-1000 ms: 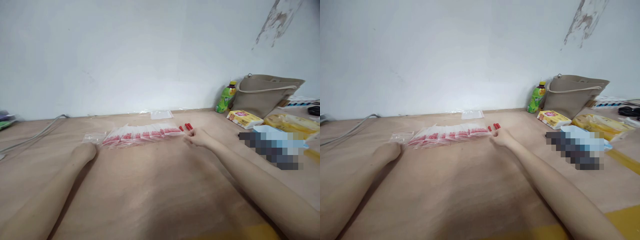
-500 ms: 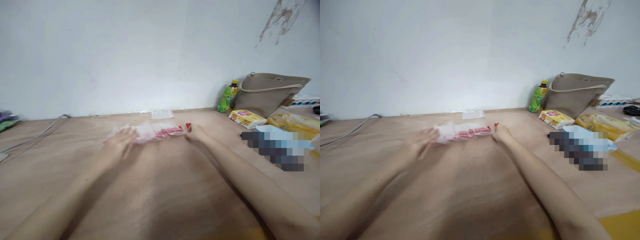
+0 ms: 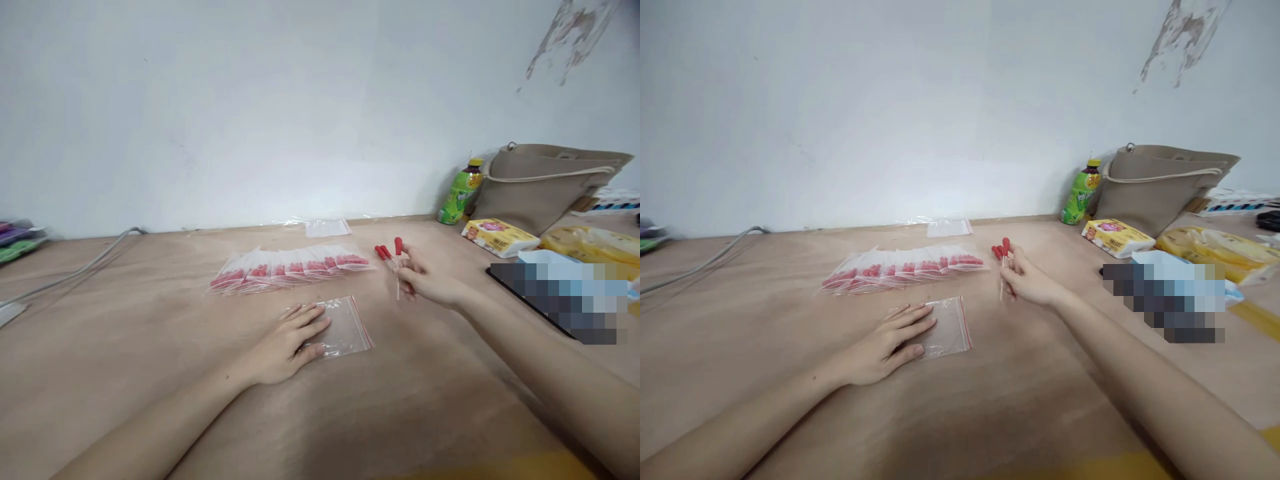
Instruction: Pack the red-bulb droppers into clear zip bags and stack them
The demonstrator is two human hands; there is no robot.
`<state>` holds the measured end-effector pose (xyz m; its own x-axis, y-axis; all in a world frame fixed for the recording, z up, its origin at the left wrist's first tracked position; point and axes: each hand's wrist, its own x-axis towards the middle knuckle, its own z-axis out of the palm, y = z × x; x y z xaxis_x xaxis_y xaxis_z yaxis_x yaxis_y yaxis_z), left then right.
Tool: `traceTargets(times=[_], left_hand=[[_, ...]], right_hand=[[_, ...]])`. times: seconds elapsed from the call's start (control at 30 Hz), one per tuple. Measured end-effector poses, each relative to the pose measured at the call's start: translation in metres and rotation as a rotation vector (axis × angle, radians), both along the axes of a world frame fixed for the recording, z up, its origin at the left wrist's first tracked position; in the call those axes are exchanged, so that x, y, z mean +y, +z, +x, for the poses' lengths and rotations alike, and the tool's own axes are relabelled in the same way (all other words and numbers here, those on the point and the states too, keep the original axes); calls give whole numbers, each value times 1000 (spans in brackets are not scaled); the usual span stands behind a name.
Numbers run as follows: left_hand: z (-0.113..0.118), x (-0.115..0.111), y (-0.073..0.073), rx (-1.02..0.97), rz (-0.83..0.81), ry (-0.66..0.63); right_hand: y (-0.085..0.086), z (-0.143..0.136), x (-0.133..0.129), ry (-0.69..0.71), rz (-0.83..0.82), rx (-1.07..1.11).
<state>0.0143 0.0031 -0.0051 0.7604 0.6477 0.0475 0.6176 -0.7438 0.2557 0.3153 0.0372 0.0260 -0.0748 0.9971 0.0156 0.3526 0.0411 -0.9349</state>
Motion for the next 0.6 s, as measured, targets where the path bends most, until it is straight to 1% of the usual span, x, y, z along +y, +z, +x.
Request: traceTargets(times=[0.03, 0.07, 0.1, 0.17, 0.23, 0.33, 0.4, 0.5, 0.6], left_hand=[[1, 0, 0, -6, 1, 5], [1, -1, -1, -13, 3, 7], [2, -1, -1, -23, 8, 8], [3, -2, -2, -53, 23, 12], [3, -3, -1, -86, 34, 14], [3, -3, -1, -109, 30, 10], [3, -3, -1, -113, 27, 11], [3, -3, -2, -123, 30, 17], [2, -3, -2, -129, 29, 22]], right_hand=[[-7, -4, -5, 11, 22, 159], [-14, -10, -10, -7, 37, 282], [-21, -17, -14, -39, 36, 362], [-33, -31, -21, -105, 21, 439], [-39, -43, -24, -155, 35, 477], [-43, -51, -25, -210, 77, 527], [-42, -52, -24, -231, 66, 540], [-41, -52, -25, -226, 29, 540], [-40, -51, -28, -191, -3, 562]])
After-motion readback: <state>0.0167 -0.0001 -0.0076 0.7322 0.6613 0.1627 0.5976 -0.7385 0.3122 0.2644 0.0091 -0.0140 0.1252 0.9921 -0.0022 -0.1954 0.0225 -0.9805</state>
